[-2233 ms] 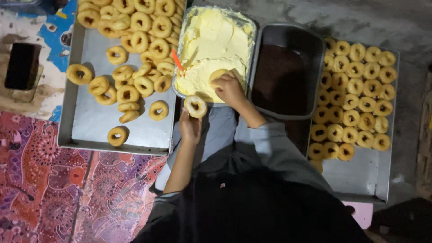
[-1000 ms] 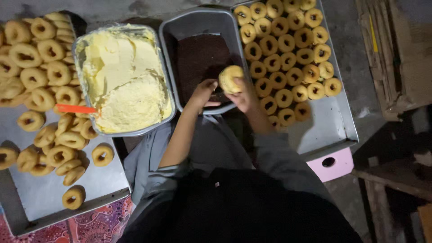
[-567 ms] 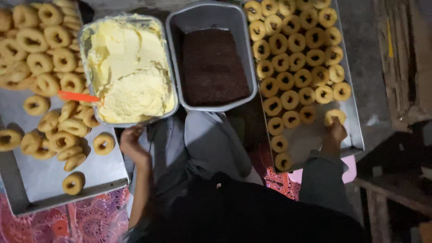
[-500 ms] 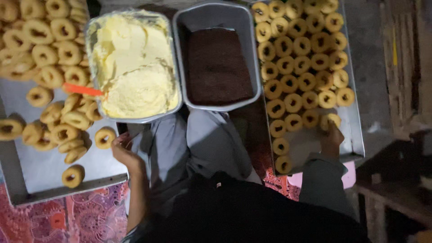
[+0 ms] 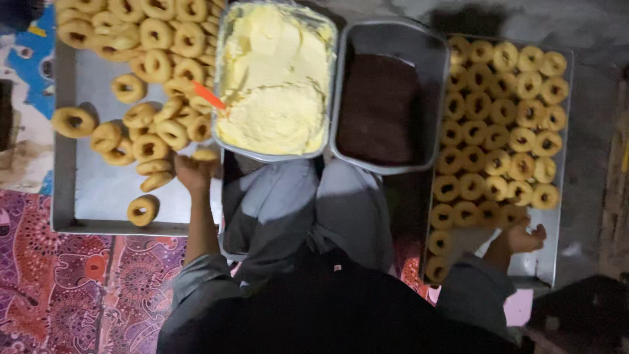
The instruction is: The person repeatedly picks up ring-shaped donuts, inserts a dark filling into the center using fingers, and places the filled donuts onto a tray. The process is continuous and repetitive throughout the clip.
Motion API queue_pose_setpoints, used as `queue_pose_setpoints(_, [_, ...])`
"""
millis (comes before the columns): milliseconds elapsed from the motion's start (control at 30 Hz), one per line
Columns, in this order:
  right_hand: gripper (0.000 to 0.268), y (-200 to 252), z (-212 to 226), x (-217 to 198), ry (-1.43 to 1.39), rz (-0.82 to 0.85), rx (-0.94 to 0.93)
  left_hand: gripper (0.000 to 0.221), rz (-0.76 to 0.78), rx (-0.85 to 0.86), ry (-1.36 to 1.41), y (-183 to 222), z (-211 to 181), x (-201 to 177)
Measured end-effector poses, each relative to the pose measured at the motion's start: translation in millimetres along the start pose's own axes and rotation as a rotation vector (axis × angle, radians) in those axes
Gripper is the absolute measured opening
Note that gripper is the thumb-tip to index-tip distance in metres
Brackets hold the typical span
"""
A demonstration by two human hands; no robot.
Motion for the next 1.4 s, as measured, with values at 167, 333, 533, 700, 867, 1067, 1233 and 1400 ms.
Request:
queue_pose_setpoints(167, [0.038, 18, 46, -16, -0.138, 0.021, -0.273, 0.077, -0.359, 0.542, 0.056, -29, -38, -46])
queue_pose_setpoints(333, [0.035, 56, 93, 28, -0.241, 0.124, -0.337, 0.095, -0.037, 0.45, -0.229, -46, -62, -59])
queue_pose_setpoints(533, [0.034, 234, 223, 68, -0.663, 0.884, -0.679, 0.06, 0.034, 0.307, 0.771, 91, -46, -54])
queue_pose_setpoints(700, [0.049, 395, 293, 28, -1.087, 1.917, -0.296, 0.05, 0.62, 0.313, 0.991, 223, -61, -28])
queue_pose_setpoints(867, [0.024, 380, 318, 39, -1.099, 1.664, 0.029, 0.033, 0.447, 0.071, 1.039, 220, -55, -8])
queue_pose_setpoints(1067, [0.027, 392, 343, 2, -0.898, 1.493, -0.756, 0.02, 0.514, -0.196, 1.582, 200, -48, 21])
queue_pose_setpoints(1233, [0.037, 390, 426, 31, -0.897, 1.185, -0.993, 0.041, 0.606, -0.337, 1.53, 171, -55, 5])
queue_pose_setpoints(1400, [0.03, 406, 451, 47, -1.0, 1.237, -1.201, 0.05, 0.691, -0.437, 1.727, 145, -63, -5])
Point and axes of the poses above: each hand's wrist, its own y-axis away from the middle knuckle, its own x-axis out of the palm, z = x × y, the point moved 3 cm from there along -y, towards the middle knuckle, and after that the axes turned 4 degrees about -x, right-handed, at the moved point
